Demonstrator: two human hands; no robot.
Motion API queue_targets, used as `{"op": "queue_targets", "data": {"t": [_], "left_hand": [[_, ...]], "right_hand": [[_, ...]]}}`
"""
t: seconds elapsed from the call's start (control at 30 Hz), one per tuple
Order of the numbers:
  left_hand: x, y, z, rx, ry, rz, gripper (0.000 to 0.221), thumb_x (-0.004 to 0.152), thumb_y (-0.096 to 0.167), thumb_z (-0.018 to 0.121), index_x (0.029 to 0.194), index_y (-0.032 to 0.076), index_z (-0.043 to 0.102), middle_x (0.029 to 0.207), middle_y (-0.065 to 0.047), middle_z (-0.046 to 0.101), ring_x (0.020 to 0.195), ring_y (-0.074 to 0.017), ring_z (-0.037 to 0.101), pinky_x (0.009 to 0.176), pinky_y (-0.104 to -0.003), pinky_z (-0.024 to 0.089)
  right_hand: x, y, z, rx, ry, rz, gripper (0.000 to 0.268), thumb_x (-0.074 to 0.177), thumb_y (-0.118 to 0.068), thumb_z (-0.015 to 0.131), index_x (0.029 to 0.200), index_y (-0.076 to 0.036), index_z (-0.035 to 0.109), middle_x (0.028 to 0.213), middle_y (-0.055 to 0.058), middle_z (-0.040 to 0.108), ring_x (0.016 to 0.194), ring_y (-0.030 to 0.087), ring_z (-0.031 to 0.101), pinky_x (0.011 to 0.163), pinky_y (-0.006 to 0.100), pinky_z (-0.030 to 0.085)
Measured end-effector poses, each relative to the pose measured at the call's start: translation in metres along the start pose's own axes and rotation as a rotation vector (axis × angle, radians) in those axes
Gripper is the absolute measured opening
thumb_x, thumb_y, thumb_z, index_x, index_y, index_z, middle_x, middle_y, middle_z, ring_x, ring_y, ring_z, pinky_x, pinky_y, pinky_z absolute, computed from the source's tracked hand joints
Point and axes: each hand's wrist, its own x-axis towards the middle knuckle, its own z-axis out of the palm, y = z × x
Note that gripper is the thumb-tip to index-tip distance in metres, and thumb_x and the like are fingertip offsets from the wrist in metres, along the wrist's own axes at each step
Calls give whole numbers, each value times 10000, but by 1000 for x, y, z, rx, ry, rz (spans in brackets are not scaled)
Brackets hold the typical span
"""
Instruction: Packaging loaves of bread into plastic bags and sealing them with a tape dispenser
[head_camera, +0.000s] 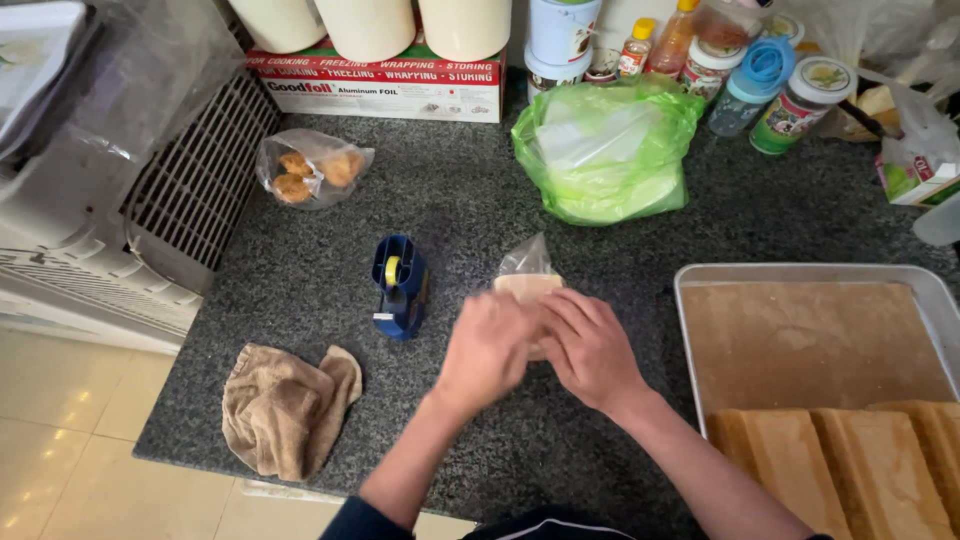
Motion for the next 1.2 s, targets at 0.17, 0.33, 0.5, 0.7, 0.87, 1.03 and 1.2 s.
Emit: {"op": "queue_targets", "data": {"t": [0.17, 0.33, 0.5, 0.7, 0.87, 1.03, 1.2], "left_hand": [[92, -21, -44, -169, -45, -323, 829, 926, 158, 887, 1654, 14, 518, 1402, -252, 623, 1313, -491, 609, 1107, -593, 529], [94, -65, -5, -77, -264, -276, 168, 935, 283, 813, 1077, 211, 761, 927, -3, 680, 1029, -289, 677, 849, -472, 597], [77, -48, -26, -63, -181, -54, 257, 973, 263, 738, 748, 225, 619, 816, 27, 601, 971, -247, 629, 788, -384, 554], [86, -29, -52, -293, -115, -132, 153, 994, 276, 848, 1126, 198, 848, 1199, -93, 777, 1231, -374, 710, 974, -501, 645], [98, -53, -31, -302, -619, -451, 498, 973, 279, 782, 1466, 212, 760, 1237, -146, 866, 1189, -518, 776, 1030, -662, 627], [94, -63, -20, 120, -668, -284, 159, 980, 323, 683, 884, 297, 808, 798, -56, 811, 825, -412, 839, 730, -508, 676], [100, -56, -44, 82, -550, -268, 182, 1032, 399, 671, 991, 326, 833, 856, 7, 850, 873, -310, 857, 770, -476, 695]], "right_hand": [[6, -7, -4, -35, -72, 26, 409, 1181, -382, 537, 1376, -89, 743, 1491, 86, 682, 1434, 333, 627, 1081, 445, 522], [5, -8, -4, -37, -113, 59, 367, 1159, -373, 578, 1342, -105, 750, 1478, 86, 677, 1405, 353, 645, 1008, 459, 540], [15, -15, -13, -30, -159, 112, 369, 1195, -378, 552, 1306, -98, 766, 1439, 110, 712, 1377, 359, 669, 984, 458, 548], [6, -9, 3, -62, -134, 99, 395, 1163, -450, 584, 1357, -136, 724, 1417, 68, 720, 1424, 333, 638, 967, 436, 528], [6, -8, 3, -103, -106, 62, 434, 1139, -465, 594, 1396, -135, 709, 1466, 69, 714, 1428, 322, 636, 956, 423, 521], [14, -13, -3, -128, -123, 66, 444, 1095, -478, 638, 1384, -147, 705, 1512, 59, 698, 1426, 318, 637, 934, 417, 546], [10, -12, 2, -118, -123, 79, 458, 1093, -484, 641, 1399, -148, 692, 1513, 70, 697, 1417, 327, 647, 917, 421, 562]]}}
